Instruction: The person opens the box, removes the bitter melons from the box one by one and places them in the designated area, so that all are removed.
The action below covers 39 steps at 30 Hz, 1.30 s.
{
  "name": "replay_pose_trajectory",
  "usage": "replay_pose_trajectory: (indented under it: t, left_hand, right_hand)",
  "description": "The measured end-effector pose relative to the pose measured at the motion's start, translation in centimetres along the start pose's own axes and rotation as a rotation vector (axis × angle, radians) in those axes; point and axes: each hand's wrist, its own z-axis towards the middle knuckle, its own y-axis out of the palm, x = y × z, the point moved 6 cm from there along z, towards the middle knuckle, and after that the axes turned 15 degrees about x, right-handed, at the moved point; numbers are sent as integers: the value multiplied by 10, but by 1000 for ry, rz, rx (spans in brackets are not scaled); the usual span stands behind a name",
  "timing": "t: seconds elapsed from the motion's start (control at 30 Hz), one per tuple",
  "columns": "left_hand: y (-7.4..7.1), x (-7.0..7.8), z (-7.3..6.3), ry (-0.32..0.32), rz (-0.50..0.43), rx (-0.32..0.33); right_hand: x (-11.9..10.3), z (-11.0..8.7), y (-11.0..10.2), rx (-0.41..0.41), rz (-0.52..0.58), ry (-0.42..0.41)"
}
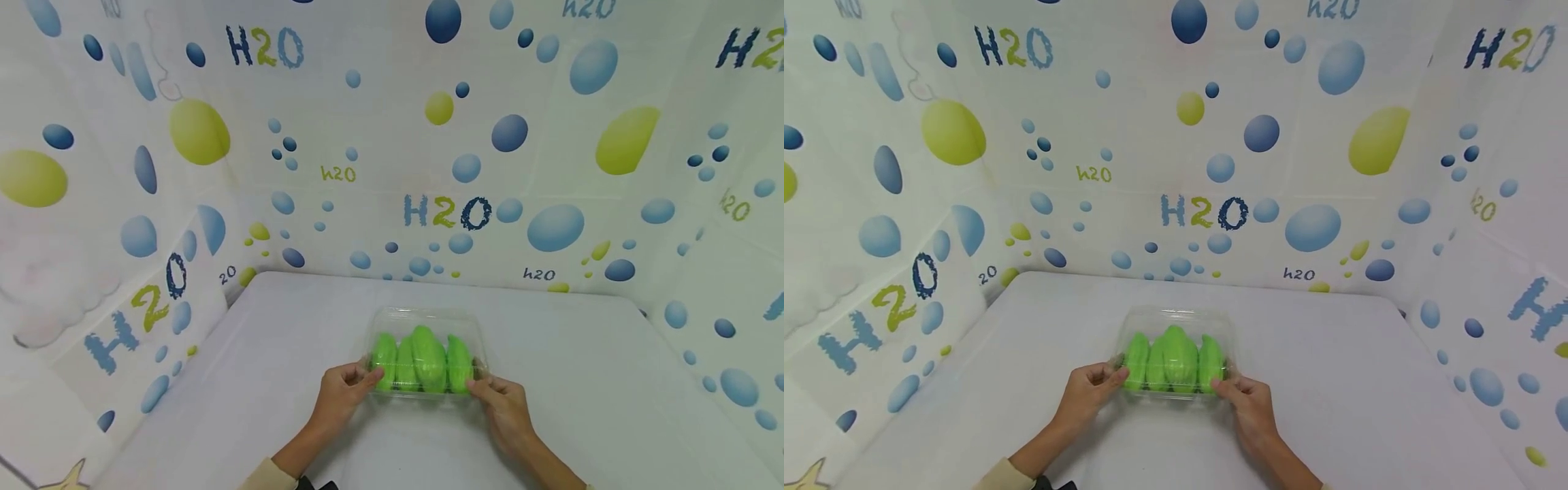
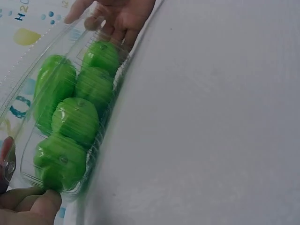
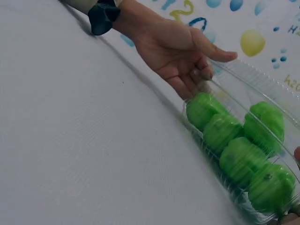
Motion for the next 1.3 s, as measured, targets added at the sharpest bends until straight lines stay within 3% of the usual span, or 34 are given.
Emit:
replay_pose_trajectory:
  t: [0.2, 0.33, 0.43, 0.6, 0.8, 0.97, 1.13, 1.3]
  left_hand:
    - [-7, 8, 0, 34, 12, -53]
    - [-9, 13, 1, 58, 39, -92]
    - [-10, 14, 2, 82, 67, -112]
    - [-10, 15, 12, 122, 134, -118]
    - [-6, 16, 31, 122, 200, -49]
    - [-2, 14, 44, 97, 119, -41]
    - [1, 11, 53, 35, -35, -64]
    - [3, 10, 59, 3, -44, -58]
  right_hand:
    - [-13, -5, 0, -69, -224, -89]
    - [-22, -7, -1, -129, -420, -216]
    - [-27, -8, -3, -144, -495, -331]
    - [-35, -6, -4, -128, -432, -450]
    - [-48, 1, 4, -93, -279, -494]
    - [-57, 8, 11, -27, -179, -500]
    - [-57, 20, 16, 45, -185, -464]
    - [-58, 35, 21, 92, -161, -453]
